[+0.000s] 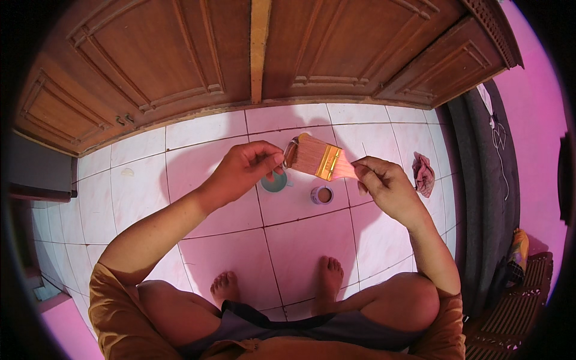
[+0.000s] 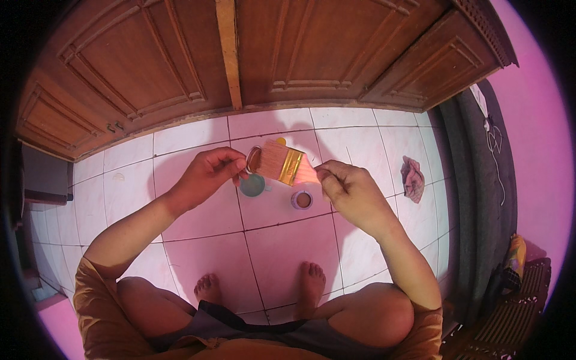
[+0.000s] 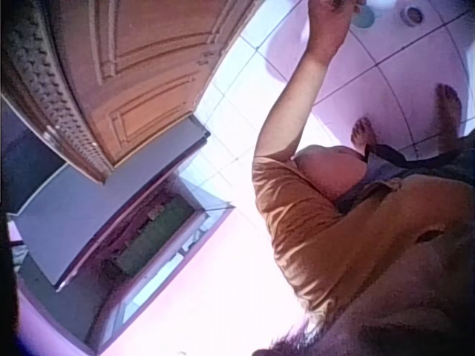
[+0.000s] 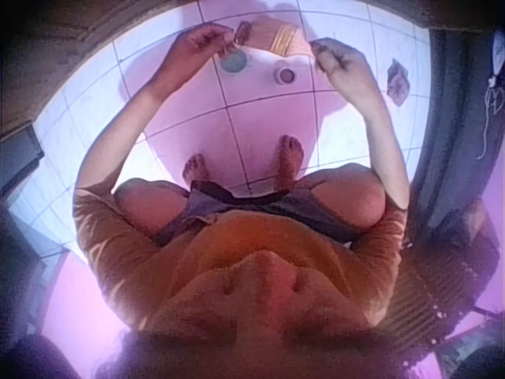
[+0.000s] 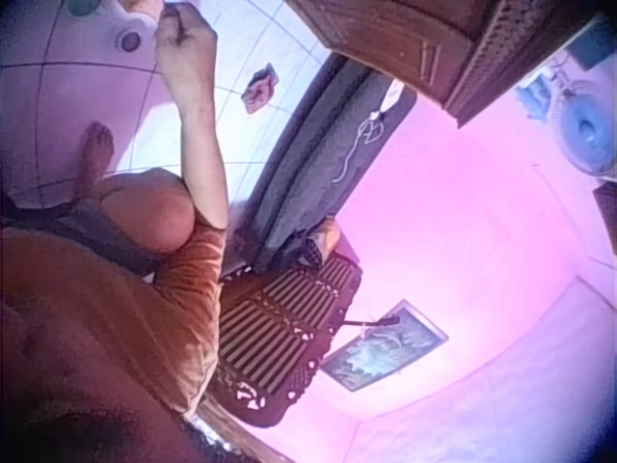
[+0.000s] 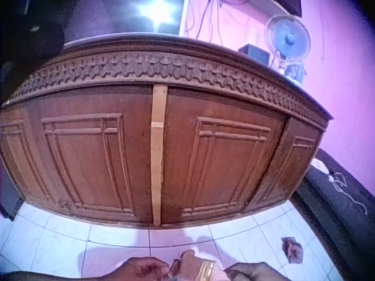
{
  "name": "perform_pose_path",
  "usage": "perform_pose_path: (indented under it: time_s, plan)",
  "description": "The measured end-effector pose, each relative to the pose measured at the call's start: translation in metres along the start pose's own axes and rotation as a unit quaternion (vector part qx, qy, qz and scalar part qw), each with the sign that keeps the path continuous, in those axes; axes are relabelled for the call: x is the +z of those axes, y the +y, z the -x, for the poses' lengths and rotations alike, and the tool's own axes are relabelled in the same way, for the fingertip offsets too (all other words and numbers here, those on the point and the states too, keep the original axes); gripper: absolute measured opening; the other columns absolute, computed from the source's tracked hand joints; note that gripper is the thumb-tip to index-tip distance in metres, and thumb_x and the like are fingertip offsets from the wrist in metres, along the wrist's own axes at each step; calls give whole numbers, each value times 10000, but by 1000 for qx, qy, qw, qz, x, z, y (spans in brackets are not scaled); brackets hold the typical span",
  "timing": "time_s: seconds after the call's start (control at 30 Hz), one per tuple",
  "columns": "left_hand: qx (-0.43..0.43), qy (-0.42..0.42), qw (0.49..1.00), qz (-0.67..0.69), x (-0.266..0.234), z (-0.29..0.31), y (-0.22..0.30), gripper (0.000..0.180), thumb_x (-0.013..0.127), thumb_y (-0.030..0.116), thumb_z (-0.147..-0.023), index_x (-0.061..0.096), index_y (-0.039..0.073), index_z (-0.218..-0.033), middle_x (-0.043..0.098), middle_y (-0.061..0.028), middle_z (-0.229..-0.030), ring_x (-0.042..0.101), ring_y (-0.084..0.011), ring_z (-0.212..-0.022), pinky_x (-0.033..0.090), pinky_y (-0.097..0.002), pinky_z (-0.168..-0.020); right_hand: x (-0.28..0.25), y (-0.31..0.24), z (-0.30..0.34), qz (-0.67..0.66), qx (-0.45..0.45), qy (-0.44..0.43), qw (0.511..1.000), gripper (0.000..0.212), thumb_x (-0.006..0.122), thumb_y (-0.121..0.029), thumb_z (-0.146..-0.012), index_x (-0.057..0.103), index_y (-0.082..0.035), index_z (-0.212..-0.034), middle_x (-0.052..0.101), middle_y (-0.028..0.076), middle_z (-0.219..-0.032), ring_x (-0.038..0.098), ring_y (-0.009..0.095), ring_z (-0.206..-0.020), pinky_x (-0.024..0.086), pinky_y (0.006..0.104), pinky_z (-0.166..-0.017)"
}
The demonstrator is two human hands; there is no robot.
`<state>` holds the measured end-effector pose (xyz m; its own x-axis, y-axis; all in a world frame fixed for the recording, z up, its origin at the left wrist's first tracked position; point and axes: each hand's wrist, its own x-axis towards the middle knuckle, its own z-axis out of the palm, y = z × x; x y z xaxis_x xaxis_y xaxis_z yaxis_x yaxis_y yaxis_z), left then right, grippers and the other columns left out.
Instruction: The person mixes liquid from a small bottle into a cup containing brown liquid using a small stick, and then dips a brush into the mixture.
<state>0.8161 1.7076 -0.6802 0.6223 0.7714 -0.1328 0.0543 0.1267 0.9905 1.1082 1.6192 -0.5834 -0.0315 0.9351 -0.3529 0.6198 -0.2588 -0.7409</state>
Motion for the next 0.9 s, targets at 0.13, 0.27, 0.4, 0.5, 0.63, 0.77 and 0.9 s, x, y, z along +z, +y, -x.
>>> perform_pose_path:
  time_s: [0.13,0.27,0.4,0.5,0.63,0.77,0.9]
  plan:
    - [-9,5,1000,10,1,-1,-1,257,637,268,-1063,700,31,-1139,729,-12,-935,600,-84,-811,516,-266,-783,3,2,-1,-42,4,21,999,300,524,-219,-1074,667,31,-1155,588,24,-747,537,107,-695,473,288,-678]
    - [-25,1,999,23,1,-1,-2,249,634,265,-1064,696,38,-1145,731,-15,-950,603,-90,-822,516,-271,-800,1,9,-2,-46,2,15,999,285,519,-194,-1060,664,29,-1163,597,26,-755,546,107,-703,476,292,-677]
    - [-28,-13,996,86,0,-2,2,259,630,278,-1067,688,43,-1159,732,-31,-975,614,-106,-849,517,-281,-827,-2,34,-3,-41,-53,91,994,285,503,-183,-1055,671,29,-1147,612,21,-757,552,98,-692,466,275,-652]
    - [-48,-19,993,102,-2,-2,4,258,584,255,-1089,662,29,-1187,730,-54,-997,642,-135,-906,521,-314,-874,-22,25,0,-114,10,71,991,278,502,-173,-1051,679,23,-1138,616,15,-745,536,83,-659,437,244,-618]
    - [-46,-23,987,155,-5,-2,-11,273,609,266,-1077,672,34,-1206,726,-53,-1025,638,-129,-904,525,-299,-856,-24,18,4,-217,37,107,970,280,502,-200,-1047,688,-6,-1126,596,1,-710,433,57,-541,341,228,-503]
    - [-58,-32,976,206,-10,-3,-20,266,584,236,-1088,656,28,-1236,715,-67,-1086,666,-155,-957,539,-318,-860,-22,27,5,-248,41,139,958,291,517,-246,-1022,680,-28,-1124,584,2,-690,396,59,-521,289,226,-485]
    - [-79,-9,972,220,-14,-3,-29,257,573,218,-1092,652,17,-1232,712,-75,-1076,674,-165,-964,545,-323,-843,-21,38,6,-308,35,136,941,298,524,-257,-1013,677,-26,-1123,593,8,-700,393,68,-537,299,227,-512]
